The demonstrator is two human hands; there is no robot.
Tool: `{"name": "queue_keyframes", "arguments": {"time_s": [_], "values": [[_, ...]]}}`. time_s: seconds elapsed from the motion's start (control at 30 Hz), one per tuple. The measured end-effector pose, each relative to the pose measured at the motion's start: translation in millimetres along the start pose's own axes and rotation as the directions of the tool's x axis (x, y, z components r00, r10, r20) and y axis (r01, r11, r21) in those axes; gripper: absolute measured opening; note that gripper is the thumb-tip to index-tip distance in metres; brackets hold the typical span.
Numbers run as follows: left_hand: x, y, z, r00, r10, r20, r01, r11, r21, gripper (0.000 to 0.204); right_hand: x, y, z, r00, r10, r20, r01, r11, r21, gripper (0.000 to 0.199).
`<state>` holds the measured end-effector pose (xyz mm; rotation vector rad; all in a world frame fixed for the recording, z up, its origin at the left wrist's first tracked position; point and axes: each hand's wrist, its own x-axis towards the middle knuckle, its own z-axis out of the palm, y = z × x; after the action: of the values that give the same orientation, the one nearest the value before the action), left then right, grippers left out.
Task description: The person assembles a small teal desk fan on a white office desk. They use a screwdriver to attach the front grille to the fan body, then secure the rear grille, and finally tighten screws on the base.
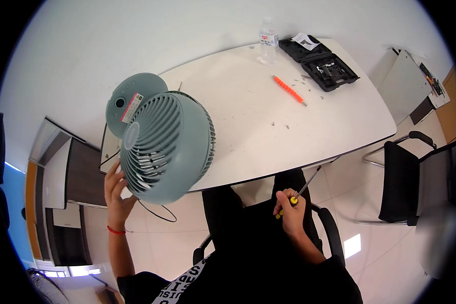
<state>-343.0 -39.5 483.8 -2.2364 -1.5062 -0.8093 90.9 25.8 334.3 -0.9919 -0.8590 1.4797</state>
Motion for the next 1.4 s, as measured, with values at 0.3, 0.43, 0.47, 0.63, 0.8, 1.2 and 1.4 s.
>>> {"name": "queue_keyframes", "arguments": {"time_s": [0.3,0.43,0.47,0.63,0.8,1.2,1.4], "values": [[-11,1,8,0.996,0.087,-0.004,-0.085,0.987,0.134,0.068,-5,-3,16,0.982,0.073,0.176,-0.053,0.992,-0.116,0.035],[-14,3,13,0.993,0.111,-0.037,-0.102,0.976,0.191,0.042,-5,-7,16,0.978,0.120,0.171,-0.094,0.984,-0.149,0.032],[-16,5,12,0.995,0.096,-0.026,-0.088,0.972,0.218,0.039,-5,-8,15,0.979,0.122,0.160,-0.101,0.986,-0.134,0.032],[-19,4,13,0.993,0.115,-0.015,-0.109,0.969,0.222,0.052,-5,-11,7,0.982,0.140,0.124,-0.129,0.987,-0.092,0.030],[-15,1,11,0.991,0.136,-0.006,-0.130,0.956,0.264,0.051,-6,-9,-2,0.983,0.163,0.085,-0.159,0.986,-0.052,0.032],[-15,-27,-13,0.981,0.165,-0.100,-0.140,0.965,0.222,0.065,-16,-6,-21,0.978,0.185,0.092,-0.185,0.983,-0.010,0.032],[-20,-30,-23,0.966,0.214,-0.143,-0.160,0.935,0.316,0.065,-18,0,-21,0.963,0.243,0.115,-0.244,0.970,-0.006,0.030]]}}
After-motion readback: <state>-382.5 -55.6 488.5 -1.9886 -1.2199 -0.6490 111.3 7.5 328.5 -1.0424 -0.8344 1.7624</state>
